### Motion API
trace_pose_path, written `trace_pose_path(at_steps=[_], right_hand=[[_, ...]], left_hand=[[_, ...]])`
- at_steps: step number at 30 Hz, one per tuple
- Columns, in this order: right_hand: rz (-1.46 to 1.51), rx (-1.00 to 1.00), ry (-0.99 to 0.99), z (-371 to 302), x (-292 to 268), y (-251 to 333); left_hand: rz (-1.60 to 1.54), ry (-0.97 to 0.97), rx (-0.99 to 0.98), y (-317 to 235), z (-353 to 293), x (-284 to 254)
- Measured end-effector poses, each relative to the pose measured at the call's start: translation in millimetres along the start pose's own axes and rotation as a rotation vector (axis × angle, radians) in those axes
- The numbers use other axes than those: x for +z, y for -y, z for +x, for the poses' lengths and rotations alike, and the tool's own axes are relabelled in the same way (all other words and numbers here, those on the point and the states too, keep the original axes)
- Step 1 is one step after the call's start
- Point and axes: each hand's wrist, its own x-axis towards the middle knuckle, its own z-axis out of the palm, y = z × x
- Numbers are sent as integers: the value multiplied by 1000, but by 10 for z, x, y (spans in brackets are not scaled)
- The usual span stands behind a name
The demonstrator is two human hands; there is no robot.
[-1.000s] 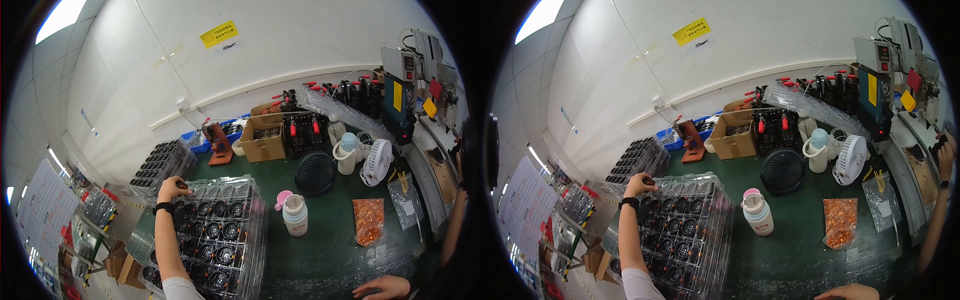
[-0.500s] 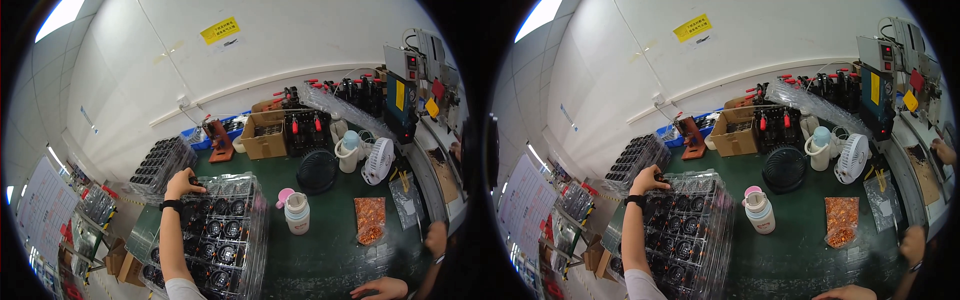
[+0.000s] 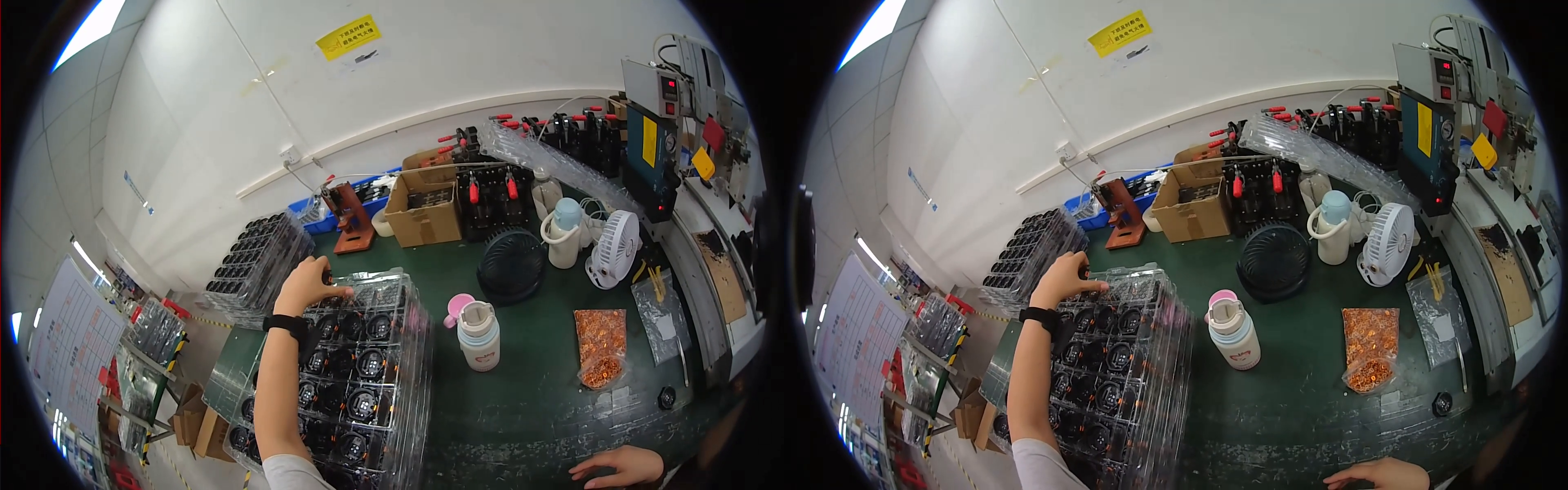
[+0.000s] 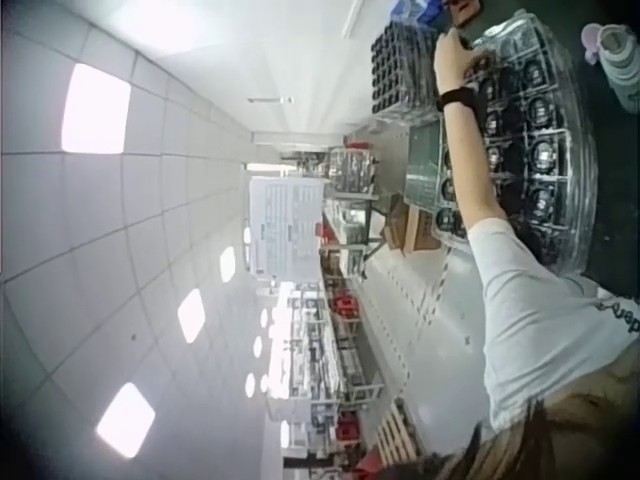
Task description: The person picks up a watch case from a tray, inserts small orange components from a bag into it by hand, and places the case onto a clear plastic tray. They repeat this process before moving a stack of trays to the side of the workbench.
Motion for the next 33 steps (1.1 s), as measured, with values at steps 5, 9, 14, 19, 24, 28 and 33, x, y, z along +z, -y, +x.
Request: trace_pose_path(at_steps=[5,9,14,19,24,28,33], right_hand=[[-19,-12,-1,-13,-27,0],[-48,-52,14,-46,-10,-48],[-53,-53,1,-102,-25,-50],[-49,5,55,-189,-21,-139],[-49,52,2,-360,1,-460],[-138,-54,-60,-265,18,-545],[-370,343,-685,-665,56,-547]], left_hand=[[-111,-39,114,-362,27,54],[93,100,33,-510,41,152],[111,48,40,-599,-41,-4],[-142,117,28,-399,-402,-442],[-72,267,-48,110,-727,114],[6,533,-160,288,-964,226],[292,223,-109,-643,-1148,-384]])
